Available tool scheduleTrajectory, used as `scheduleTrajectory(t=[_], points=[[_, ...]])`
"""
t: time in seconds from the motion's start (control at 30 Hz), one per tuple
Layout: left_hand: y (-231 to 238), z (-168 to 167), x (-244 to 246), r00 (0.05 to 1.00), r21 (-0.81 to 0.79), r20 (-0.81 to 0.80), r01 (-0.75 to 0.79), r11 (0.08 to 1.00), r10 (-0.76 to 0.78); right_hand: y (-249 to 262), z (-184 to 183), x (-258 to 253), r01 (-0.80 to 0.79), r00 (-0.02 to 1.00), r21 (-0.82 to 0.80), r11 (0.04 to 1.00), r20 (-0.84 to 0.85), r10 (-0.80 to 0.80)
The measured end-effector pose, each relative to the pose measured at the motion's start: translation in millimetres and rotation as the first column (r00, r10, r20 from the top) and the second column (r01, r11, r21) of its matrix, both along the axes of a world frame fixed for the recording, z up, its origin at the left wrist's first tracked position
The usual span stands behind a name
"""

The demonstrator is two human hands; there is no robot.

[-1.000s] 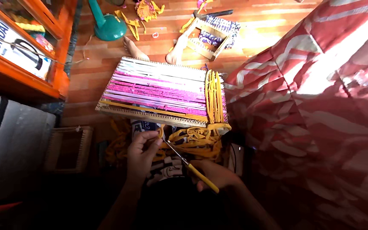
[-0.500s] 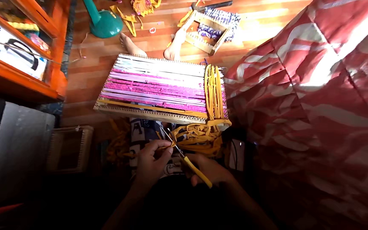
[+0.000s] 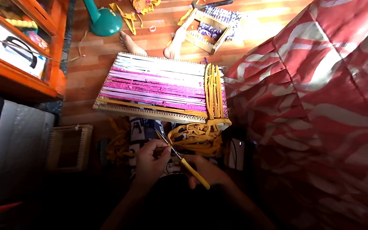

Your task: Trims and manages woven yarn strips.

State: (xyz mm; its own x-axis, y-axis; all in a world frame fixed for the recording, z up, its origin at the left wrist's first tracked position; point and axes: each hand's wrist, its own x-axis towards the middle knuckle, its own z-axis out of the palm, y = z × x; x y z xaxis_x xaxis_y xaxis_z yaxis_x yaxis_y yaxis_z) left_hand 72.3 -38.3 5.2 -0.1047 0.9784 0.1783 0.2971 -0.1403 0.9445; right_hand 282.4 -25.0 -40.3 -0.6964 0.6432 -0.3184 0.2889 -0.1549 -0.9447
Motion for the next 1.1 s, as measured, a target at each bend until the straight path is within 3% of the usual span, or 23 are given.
scheduleTrajectory(t=[0.33, 0.63, 0.9, 1.1], points=[[0, 1, -2, 1.000, 0.023, 0.014, 0.007, 1.000, -0.007, -5, 0, 0, 0.086, 0.996, 0.026, 0.996, -0.011, -0.086], [0, -1, -2, 0.997, -0.035, 0.061, 0.043, 0.998, -0.041, -9, 8, -6, 0.210, 0.972, 0.076, 0.975, 0.088, -0.216], [3, -4, -1, 0.998, 0.012, 0.064, 0.013, 1.000, -0.014, -7, 3, -9, 0.012, 0.995, 0.028, 1.000, 0.098, -0.015], [3, -2, -1, 0.998, -0.015, 0.046, 0.053, 0.998, -0.052, -5, 1, -7, -0.018, 0.998, 0.054, 0.998, 0.066, 0.014]])
